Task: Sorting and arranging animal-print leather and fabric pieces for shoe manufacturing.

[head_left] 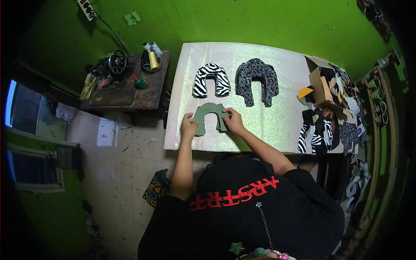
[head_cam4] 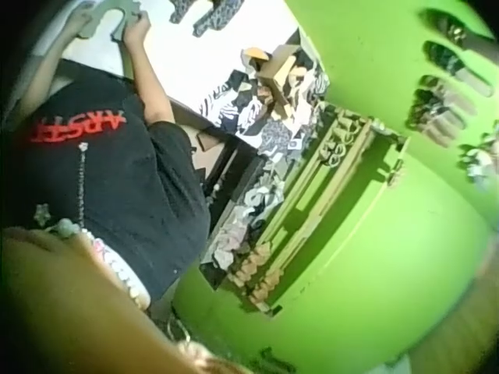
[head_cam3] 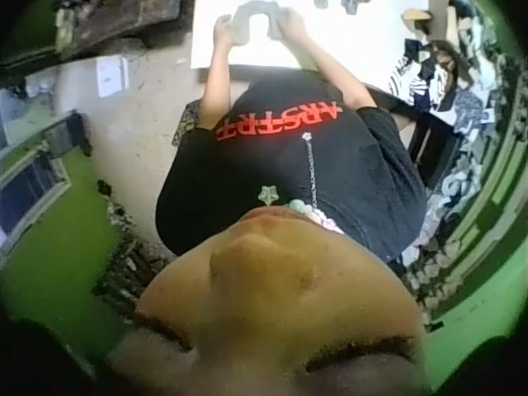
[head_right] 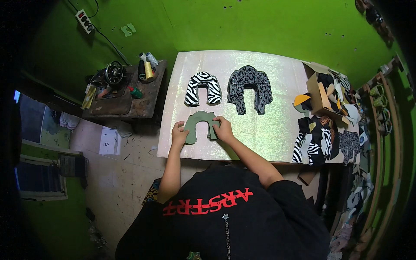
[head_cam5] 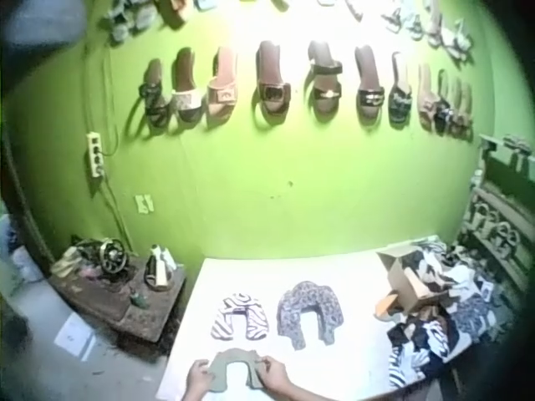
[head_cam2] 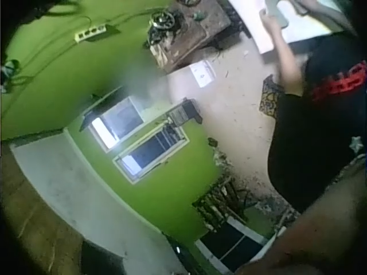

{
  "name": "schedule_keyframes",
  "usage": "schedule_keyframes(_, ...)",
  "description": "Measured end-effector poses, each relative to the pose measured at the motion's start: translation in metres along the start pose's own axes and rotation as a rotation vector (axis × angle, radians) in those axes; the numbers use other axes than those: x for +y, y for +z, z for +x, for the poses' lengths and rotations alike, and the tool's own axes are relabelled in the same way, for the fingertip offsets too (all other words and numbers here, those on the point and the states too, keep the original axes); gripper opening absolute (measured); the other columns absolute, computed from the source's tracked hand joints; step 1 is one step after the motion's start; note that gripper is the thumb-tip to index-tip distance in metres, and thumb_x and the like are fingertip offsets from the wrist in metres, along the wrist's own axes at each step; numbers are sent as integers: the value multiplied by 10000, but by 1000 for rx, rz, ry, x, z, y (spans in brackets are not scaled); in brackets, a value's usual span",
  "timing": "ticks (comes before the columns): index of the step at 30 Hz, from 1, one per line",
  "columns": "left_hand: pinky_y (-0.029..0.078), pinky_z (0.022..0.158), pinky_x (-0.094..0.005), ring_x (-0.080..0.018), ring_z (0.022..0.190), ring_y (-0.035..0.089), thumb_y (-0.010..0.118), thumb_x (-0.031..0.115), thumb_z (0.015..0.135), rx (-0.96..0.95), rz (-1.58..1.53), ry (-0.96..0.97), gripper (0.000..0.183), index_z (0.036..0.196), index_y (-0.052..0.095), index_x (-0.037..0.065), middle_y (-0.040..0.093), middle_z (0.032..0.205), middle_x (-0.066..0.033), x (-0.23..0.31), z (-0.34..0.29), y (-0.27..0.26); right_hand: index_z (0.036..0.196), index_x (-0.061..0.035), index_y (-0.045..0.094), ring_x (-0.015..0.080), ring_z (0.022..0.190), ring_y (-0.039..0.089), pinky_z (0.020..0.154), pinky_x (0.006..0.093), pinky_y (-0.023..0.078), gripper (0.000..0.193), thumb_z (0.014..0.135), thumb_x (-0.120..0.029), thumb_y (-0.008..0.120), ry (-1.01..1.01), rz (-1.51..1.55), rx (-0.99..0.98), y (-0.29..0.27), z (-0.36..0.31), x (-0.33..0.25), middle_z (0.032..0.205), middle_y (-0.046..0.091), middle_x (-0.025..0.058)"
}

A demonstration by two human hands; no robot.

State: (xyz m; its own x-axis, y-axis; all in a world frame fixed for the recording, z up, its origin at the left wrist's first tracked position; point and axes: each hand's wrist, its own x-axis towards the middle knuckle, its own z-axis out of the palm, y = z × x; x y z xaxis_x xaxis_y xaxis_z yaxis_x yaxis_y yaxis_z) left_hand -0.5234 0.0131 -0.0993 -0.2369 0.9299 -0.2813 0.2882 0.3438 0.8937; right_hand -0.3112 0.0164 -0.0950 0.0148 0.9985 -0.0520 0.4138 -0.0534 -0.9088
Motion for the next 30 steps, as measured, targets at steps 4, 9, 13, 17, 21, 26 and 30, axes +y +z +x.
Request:
schedule_keyframes(4,475,678,-293,-189,771,598,612,-68,694,53,150,96,425,1087,493,41,612,869,-116,0,-4,1,968,3,579,302,864,595,775,343,460,283,696,-49,638,-38,25,44,3,-9,1,917,610,180)
schedule_keyframes(9,470,674,-303,-206,759,604,618,-58,689,83,177,162,389,1051,522,49,617,860,-108,9,-7,3,985,7,575,315,907,578,817,343,444,311,687,-37,650,-78,5,78,6,-12,2,978,597,175)
schedule_keyframes(13,449,752,-328,-249,855,574,620,-17,690,100,273,209,353,1026,552,70,587,915,-108,12,-10,2,996,6,571,321,918,562,814,354,442,325,684,-34,653,-155,-50,101,5,-16,-5,983,581,174)
schedule_keyframes(17,374,896,-369,-278,1064,461,644,65,689,165,516,276,345,1025,573,97,509,1082,-104,23,-21,5,1011,-7,570,329,895,542,775,374,448,373,663,-64,691,-176,-237,35,0,-24,-18,968,532,156)
schedule_keyframes(21,353,918,-370,-290,1081,433,676,60,662,170,615,293,371,1022,588,88,495,1100,-110,44,-35,16,1019,-25,573,322,876,538,753,375,452,406,646,-88,718,-128,-305,35,0,-25,-20,982,480,141)
schedule_keyframes(26,248,993,-450,-286,1225,319,644,161,723,-27,646,416,395,1112,582,131,416,1289,-59,34,-33,36,1060,-42,558,319,874,529,749,371,453,419,677,-129,702,-142,-314,1,2,-23,-18,987,453,153)
schedule_keyframes(30,179,1010,-518,-315,1276,251,608,234,763,-97,757,336,458,1200,521,127,362,1349,-87,39,-40,52,1108,-41,525,337,867,519,762,370,448,417,729,-161,654,-184,-258,-11,-14,-26,-14,998,421,178)
